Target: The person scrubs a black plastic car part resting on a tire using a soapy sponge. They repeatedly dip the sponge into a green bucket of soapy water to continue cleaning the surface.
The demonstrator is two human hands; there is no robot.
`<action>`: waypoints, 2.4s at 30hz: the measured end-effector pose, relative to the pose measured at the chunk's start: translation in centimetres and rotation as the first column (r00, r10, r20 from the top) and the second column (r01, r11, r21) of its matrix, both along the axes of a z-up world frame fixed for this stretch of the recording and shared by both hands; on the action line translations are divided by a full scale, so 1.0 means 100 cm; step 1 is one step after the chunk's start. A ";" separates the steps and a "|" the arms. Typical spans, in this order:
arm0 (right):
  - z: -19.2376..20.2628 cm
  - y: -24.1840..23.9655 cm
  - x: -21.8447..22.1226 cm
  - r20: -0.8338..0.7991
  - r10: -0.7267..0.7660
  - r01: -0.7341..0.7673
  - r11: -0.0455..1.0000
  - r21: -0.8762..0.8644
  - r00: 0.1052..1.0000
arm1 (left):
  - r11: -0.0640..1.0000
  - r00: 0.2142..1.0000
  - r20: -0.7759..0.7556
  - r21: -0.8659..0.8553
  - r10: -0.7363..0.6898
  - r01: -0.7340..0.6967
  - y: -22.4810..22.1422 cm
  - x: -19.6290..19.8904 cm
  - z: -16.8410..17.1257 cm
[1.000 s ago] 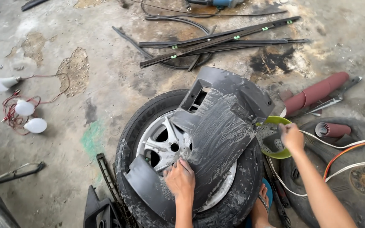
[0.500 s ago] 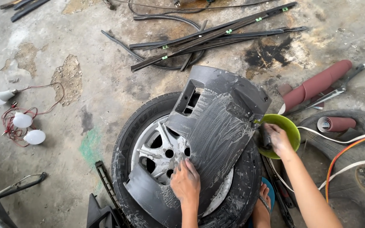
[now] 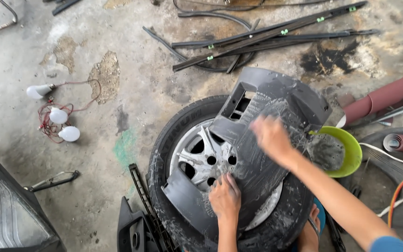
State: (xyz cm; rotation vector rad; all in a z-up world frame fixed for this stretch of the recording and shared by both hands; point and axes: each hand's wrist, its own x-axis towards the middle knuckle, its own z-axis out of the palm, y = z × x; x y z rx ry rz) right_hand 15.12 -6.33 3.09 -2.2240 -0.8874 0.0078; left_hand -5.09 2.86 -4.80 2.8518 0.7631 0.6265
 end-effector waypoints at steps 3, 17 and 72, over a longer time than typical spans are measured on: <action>0.011 0.013 -0.008 -0.105 -0.217 0.201 0.969 -0.146 0.970 | 0.998 0.999 0.000 -0.056 0.037 -0.037 -0.001 0.001 -0.003; -0.028 0.020 -0.059 0.151 0.137 -0.087 0.951 -0.298 0.979 | 0.993 0.997 0.002 -0.090 0.071 -0.071 0.005 -0.010 -0.013; -0.031 0.015 -0.031 0.089 -0.222 0.226 0.974 -0.034 0.971 | 0.979 0.992 0.015 -0.164 0.124 -0.120 -0.001 -0.011 -0.029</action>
